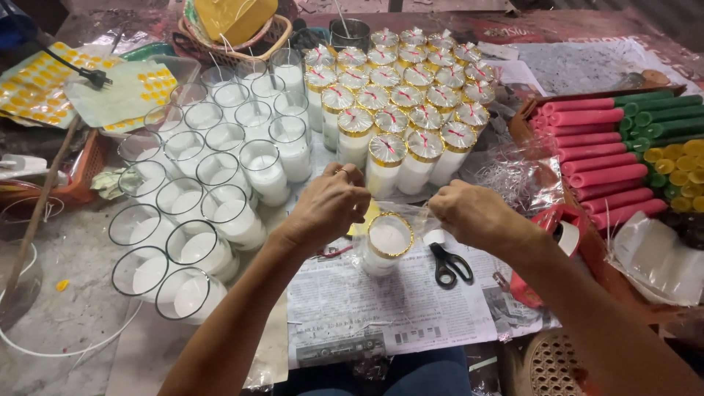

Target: Applying labels and decorative gold bands to glass candle containers

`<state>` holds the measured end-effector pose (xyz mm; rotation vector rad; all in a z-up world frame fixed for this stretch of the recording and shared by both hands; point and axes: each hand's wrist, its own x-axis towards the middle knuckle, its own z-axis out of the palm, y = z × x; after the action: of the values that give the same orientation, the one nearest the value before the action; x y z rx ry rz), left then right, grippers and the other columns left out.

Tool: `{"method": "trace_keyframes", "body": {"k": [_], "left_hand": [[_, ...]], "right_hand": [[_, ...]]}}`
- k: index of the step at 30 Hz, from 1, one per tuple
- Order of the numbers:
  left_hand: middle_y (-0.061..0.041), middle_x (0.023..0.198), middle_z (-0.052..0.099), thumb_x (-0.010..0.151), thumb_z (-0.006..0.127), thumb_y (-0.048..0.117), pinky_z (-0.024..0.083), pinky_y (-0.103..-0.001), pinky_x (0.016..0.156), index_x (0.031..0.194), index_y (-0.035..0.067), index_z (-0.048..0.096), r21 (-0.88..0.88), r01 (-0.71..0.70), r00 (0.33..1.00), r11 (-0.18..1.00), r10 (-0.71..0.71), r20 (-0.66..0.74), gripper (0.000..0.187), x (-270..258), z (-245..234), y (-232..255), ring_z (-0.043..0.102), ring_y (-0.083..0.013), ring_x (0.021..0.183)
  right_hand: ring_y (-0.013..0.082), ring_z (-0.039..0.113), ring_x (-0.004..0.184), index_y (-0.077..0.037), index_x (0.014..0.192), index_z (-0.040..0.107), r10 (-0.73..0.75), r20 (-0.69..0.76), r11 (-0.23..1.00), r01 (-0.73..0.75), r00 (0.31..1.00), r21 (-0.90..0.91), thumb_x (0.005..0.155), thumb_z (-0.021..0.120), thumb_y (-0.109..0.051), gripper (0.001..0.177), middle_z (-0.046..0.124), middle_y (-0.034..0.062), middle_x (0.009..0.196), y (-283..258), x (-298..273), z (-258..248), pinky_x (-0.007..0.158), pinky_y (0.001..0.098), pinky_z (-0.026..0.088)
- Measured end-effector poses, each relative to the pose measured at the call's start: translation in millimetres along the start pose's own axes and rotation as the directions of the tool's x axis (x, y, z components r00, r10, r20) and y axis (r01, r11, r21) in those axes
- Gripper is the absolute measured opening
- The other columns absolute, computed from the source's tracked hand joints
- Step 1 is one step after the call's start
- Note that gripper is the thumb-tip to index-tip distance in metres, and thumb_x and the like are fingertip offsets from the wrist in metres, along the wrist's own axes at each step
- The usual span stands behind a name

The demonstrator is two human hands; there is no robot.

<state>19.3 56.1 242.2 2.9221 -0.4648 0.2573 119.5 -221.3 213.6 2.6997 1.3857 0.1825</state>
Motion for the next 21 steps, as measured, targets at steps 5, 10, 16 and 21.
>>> {"method": "trace_keyframes", "body": {"k": [5,10,16,21], "left_hand": [[-0.008,0.101,0.063,0.085,0.079,0.017,0.055,-0.045,0.069,0.085,0.014,0.063,-0.235,-0.067,0.95,0.97,-0.009,-0.311,0.016,-5.1,-35.8,29.9,0.062,-0.036,0.101],[-0.016,0.079,0.068,0.09,0.072,0.047,0.053,-0.046,0.061,0.088,0.003,0.066,-0.245,-0.118,0.927,0.962,0.018,-0.375,0.045,8.4,-10.8,93.9,0.065,-0.0323,0.075],[-0.004,0.075,0.068,0.077,0.085,0.063,0.045,-0.04,0.062,0.088,0.01,0.065,0.011,0.215,0.976,0.977,-0.215,0.023,0.058,56.3,80.2,124.7,0.06,-0.0226,0.068],[-0.003,0.062,0.068,0.104,0.062,0.031,0.047,-0.036,0.04,0.083,0.013,0.067,-0.213,0.158,0.966,0.964,-0.196,-0.167,0.028,50.9,106.1,91.6,0.064,-0.0198,0.049]], "right_hand": [[0.0256,0.068,0.078,-0.011,0.085,0.064,0.034,-0.167,0.972,0.006,0.985,0.233,0.084,0.074,-0.013,0.01,0.069,0.0077,0.083,15.7,-30.9,-65.0,0.069,0.0402,0.058],[0.0231,0.068,0.084,-0.007,0.086,0.066,0.192,-0.342,0.886,-0.012,0.92,0.463,0.082,0.077,-0.004,0.012,0.072,0.0077,0.09,16.4,-60.5,-81.8,0.083,0.0385,0.052],[0.0185,0.074,0.084,-0.006,0.096,0.071,0.285,-0.14,0.713,-0.113,0.948,0.692,0.086,0.074,-0.006,0.01,0.075,0.0084,0.092,5.7,-76.5,-2.5,0.078,0.0275,0.063],[0.0166,0.073,0.084,-0.008,0.1,0.075,0.491,0.44,0.312,-0.623,0.752,0.717,0.096,0.067,-0.008,0.009,0.078,0.0073,0.091,-21.1,-105.6,37.2,0.072,0.0212,0.065]]}}
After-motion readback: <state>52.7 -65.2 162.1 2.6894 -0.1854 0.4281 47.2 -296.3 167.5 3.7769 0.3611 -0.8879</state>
